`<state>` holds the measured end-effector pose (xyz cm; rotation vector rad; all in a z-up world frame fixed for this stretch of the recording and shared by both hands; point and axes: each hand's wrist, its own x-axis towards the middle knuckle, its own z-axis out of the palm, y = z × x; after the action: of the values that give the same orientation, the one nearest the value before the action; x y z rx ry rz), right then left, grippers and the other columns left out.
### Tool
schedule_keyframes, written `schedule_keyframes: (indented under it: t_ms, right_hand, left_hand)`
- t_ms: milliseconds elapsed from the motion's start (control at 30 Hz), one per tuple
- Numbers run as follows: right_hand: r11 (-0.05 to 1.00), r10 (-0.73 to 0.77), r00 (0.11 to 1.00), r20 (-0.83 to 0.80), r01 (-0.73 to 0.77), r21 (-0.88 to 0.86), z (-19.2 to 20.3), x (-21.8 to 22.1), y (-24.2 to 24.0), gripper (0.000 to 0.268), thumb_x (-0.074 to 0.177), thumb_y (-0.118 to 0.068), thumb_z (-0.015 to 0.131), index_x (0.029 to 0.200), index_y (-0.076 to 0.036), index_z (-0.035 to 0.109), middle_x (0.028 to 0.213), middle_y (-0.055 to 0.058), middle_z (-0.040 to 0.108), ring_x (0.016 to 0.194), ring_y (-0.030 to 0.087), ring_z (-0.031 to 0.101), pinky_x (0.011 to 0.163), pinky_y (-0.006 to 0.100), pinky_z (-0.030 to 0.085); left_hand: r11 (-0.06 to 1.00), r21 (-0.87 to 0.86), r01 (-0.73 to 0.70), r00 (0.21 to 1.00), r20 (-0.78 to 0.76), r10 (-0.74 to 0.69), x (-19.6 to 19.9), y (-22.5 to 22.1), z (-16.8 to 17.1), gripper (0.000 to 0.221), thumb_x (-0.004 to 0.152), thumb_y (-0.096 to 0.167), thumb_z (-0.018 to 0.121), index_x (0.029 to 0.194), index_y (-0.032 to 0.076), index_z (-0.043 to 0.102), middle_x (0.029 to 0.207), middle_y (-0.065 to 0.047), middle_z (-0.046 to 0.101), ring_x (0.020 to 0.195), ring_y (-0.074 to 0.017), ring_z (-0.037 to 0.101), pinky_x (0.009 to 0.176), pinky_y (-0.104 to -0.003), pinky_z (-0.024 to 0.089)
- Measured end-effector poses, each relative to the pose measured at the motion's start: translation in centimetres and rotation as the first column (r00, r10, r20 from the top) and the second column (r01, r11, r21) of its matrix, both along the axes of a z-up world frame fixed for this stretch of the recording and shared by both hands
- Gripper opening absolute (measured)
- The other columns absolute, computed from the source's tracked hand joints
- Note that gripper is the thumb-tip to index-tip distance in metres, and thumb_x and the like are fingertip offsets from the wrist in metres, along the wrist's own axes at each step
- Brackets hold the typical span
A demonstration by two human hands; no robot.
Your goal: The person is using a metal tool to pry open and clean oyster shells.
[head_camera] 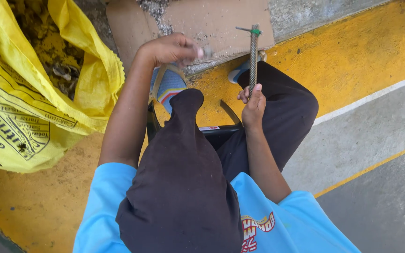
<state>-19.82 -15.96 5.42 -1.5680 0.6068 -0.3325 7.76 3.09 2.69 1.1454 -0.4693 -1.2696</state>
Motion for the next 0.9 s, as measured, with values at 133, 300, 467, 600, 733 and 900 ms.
schedule_keyframes:
  t_ms: [133,300,467,600,733,900]
  right_hand:
    - [0.936,-0.227,0.973,-0.037,0.228,0.268,-3.0,-0.4,-1.4,0.051,0.112,-0.050,0.036,0.082,-0.010,0.048,0.072,0.000,0.042,0.067,0.013,0.042,0.075,0.036,0.049]
    - [0.936,-0.192,0.981,-0.029,0.192,0.297,-3.9,-0.2,-0.8,0.050,0.111,-0.049,0.039,0.083,-0.009,0.050,0.075,0.000,0.043,0.066,0.013,0.043,0.071,0.037,0.049]
    - [0.956,-0.115,0.993,0.000,0.110,0.271,-4.7,-0.9,-0.8,0.052,0.113,-0.051,0.039,0.084,-0.009,0.049,0.075,0.001,0.043,0.067,0.014,0.044,0.072,0.036,0.048]
    - [0.939,-0.077,0.995,0.058,0.053,0.341,-2.8,-0.9,-0.7,0.051,0.113,-0.051,0.040,0.086,-0.009,0.048,0.076,0.002,0.044,0.067,0.014,0.042,0.075,0.037,0.048]
    - [0.937,-0.027,0.997,0.070,0.001,0.348,-1.4,-0.5,-0.4,0.052,0.114,-0.052,0.041,0.087,-0.007,0.048,0.079,0.002,0.042,0.069,0.014,0.041,0.078,0.038,0.048]
    - [0.951,0.049,0.996,0.071,-0.069,0.303,-0.9,0.1,0.0,0.053,0.114,-0.052,0.041,0.088,-0.006,0.048,0.080,0.002,0.042,0.070,0.014,0.041,0.079,0.038,0.048]
  left_hand:
    - [0.977,0.181,-0.115,0.847,0.531,0.001,0.8,-3.8,4.9,0.043,0.092,0.048,0.076,0.097,0.005,0.074,0.070,0.003,0.061,0.066,-0.0092,0.060,0.060,-0.030,0.048]
    - [0.869,0.074,-0.489,0.646,0.700,0.303,0.0,-5.6,7.2,0.054,0.090,0.055,0.079,0.096,0.002,0.074,0.071,-0.002,0.062,0.067,-0.0160,0.058,0.060,-0.036,0.045]
    - [0.829,-0.197,-0.523,0.357,0.833,0.423,-4.2,1.3,5.0,0.075,0.087,0.046,0.084,0.132,-0.007,0.057,0.105,-0.018,0.065,0.087,-0.0285,0.062,0.077,-0.040,0.053]
    - [0.845,0.124,-0.520,0.479,0.862,0.168,-4.7,11.9,6.1,0.044,0.092,0.037,0.081,0.119,0.004,0.070,0.108,-0.014,0.071,0.101,-0.0311,0.067,0.090,-0.043,0.052]
    - [0.582,0.473,-0.661,0.531,0.843,-0.083,-1.8,23.0,6.5,0.018,0.101,0.016,0.068,0.114,0.004,0.072,0.111,-0.019,0.073,0.102,-0.0335,0.071,0.094,-0.042,0.056]
    - [0.535,0.365,-0.762,0.399,0.915,-0.057,2.0,32.6,4.8,0.027,0.095,-0.002,0.058,0.118,0.004,0.071,0.112,-0.020,0.074,0.104,-0.0347,0.073,0.092,-0.043,0.058]
